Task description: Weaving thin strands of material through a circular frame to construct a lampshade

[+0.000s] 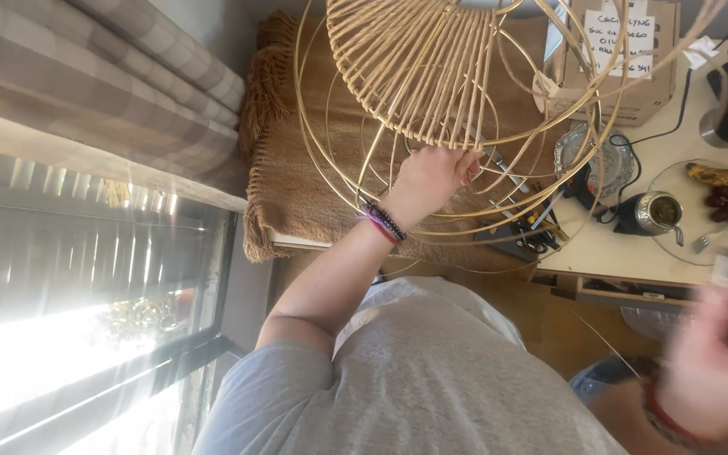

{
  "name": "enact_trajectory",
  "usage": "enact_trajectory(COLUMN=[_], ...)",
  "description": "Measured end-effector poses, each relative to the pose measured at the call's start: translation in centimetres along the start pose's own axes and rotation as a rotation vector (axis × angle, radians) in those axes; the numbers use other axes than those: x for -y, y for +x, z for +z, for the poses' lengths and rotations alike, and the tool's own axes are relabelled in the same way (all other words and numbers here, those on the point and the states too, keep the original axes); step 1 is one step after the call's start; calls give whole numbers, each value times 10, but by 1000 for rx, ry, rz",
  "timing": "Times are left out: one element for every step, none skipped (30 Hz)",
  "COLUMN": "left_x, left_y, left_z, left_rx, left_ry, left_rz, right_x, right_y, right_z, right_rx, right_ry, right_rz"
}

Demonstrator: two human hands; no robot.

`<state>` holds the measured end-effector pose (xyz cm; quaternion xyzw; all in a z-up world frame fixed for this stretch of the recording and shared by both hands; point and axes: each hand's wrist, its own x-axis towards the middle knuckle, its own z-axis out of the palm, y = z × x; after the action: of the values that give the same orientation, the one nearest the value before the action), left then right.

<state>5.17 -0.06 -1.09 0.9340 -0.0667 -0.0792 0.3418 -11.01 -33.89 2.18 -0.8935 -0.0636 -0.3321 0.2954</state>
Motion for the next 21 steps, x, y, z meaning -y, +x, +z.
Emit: enact_trajectory(left_x=[3,7,9,10,13,16,14,12,10,10,9,9,8,8,6,4,3,1,2,3,5], left_y=[2,4,7,10,11,13,14,15,18,22,26,30,38,46,54,56,60,65,61,58,53], left_z=[3,7,12,13,15,17,17,17,17,14,12,11,8,6,5,7,4,0,-1,-3,-5], left_rx=[0,-18,-38,-39,-12,16,13,7,1,-2,-8,-13,-15,-22,-28,-29,-42,-54,-55,-61,-63], left_ry=[5,17,24,24,17,11,13,81,146,144,142,140,138,140,135,127,134,141,141,146,150], left_rz=[7,16,22,27,7,-13,-18,-45,-70,-73,-78,-82,-88,-91,-96,-103,-101,-99,-100,-98,-99], right_x=[28,56,82,83,85,87,85,84,82,84,85,86,82,79,74,64,55,47,60,73,87], right_y=[24,49,76,87,97,107,112,117,123,126,128,130,129,129,129,123,121,118,114,111,106], right_z=[25,49,72,97,124,150,160,171,181,180,178,176,177,179,178,182,189,197,187,177,168], right_rx=[-8,75,159,156,206,256,257,274,293,296,312,327,332,328,330,340,326,312,312,294,280], right_ry=[0,183,365,362,387,412,417,368,316,319,403,486,489,487,482,482,540,597,598,724,849], right_rz=[2,-185,-377,-379,-451,-523,-525,-515,-507,-511,-459,-406,-409,-405,-401,-406,-399,-392,-394,-331,-263])
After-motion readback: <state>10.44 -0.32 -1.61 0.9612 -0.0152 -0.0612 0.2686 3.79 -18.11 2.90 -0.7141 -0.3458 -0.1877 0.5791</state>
